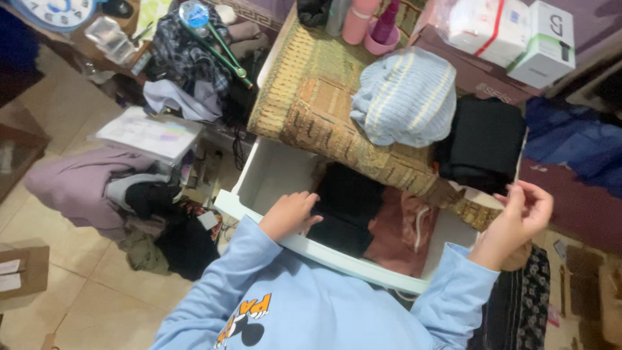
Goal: The person opens a drawer and places folded clothes inside, including a blue t-shirt, pink t-shirt, and other garments. They then close the drawer and open another drawer to place more clothes inside.
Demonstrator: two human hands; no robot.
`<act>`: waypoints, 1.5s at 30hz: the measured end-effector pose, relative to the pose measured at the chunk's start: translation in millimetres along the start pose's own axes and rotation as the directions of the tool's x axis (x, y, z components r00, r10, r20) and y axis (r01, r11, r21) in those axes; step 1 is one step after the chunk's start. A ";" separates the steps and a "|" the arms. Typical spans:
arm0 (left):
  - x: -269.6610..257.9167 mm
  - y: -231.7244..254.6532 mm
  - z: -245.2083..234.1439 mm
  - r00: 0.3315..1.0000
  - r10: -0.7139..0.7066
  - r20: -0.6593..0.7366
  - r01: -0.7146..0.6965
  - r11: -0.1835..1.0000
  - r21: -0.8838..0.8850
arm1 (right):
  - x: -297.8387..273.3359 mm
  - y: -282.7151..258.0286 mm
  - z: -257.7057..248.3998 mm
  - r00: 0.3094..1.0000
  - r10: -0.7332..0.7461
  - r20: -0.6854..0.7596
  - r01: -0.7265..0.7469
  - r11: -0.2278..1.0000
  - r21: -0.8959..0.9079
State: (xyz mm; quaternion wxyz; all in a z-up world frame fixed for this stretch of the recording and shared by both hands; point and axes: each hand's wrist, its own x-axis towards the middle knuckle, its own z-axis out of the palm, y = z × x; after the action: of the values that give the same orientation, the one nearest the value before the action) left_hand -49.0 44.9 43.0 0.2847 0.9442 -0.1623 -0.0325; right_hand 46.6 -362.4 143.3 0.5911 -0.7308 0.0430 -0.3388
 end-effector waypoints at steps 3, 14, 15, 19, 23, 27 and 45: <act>-2.6 -1.7 -1.3 0.999 -0.049 -0.018 0.049 0.999 -0.001 | 8.8 32.5 -0.9 0.981 -0.195 -0.018 0.185 0.955 -0.234; -3.5 7.5 -21.6 0.969 0.112 -0.222 -0.152 0.974 -0.167 | 30.4 72.1 28.3 1.000 0.019 -0.013 -0.023 0.886 -0.464; -3.4 7.6 -22.9 0.968 0.123 -0.219 -0.160 0.974 -0.161 | 34.6 74.4 29.6 1.000 -0.009 -0.019 0.000 0.907 -0.421; -4.7 9.0 -26.3 0.965 0.149 -0.217 -0.187 0.968 -0.166 | 47.3 84.0 33.3 0.995 0.017 -0.095 -0.042 0.962 -0.271; -6.2 9.2 -30.2 0.954 0.174 -0.245 -0.225 0.954 -0.198 | 47.0 85.9 28.1 0.994 0.093 -0.059 -0.098 0.991 -0.094; -6.7 8.0 -34.5 0.958 0.183 -0.219 -0.236 0.940 -0.247 | 41.3 77.2 24.0 0.985 0.148 -0.092 -0.129 0.974 0.187; -7.6 -17.3 -39.7 0.994 0.113 0.013 -0.055 0.576 -0.816 | -113.7 -47.6 56.5 0.797 -0.597 0.089 0.600 0.767 -0.229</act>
State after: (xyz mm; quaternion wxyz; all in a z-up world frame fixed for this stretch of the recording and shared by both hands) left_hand -45.0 81.8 66.5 0.6813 0.6986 -0.1828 -0.1196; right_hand -25.9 -248.4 131.2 0.3576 -0.7754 -0.1534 -0.4974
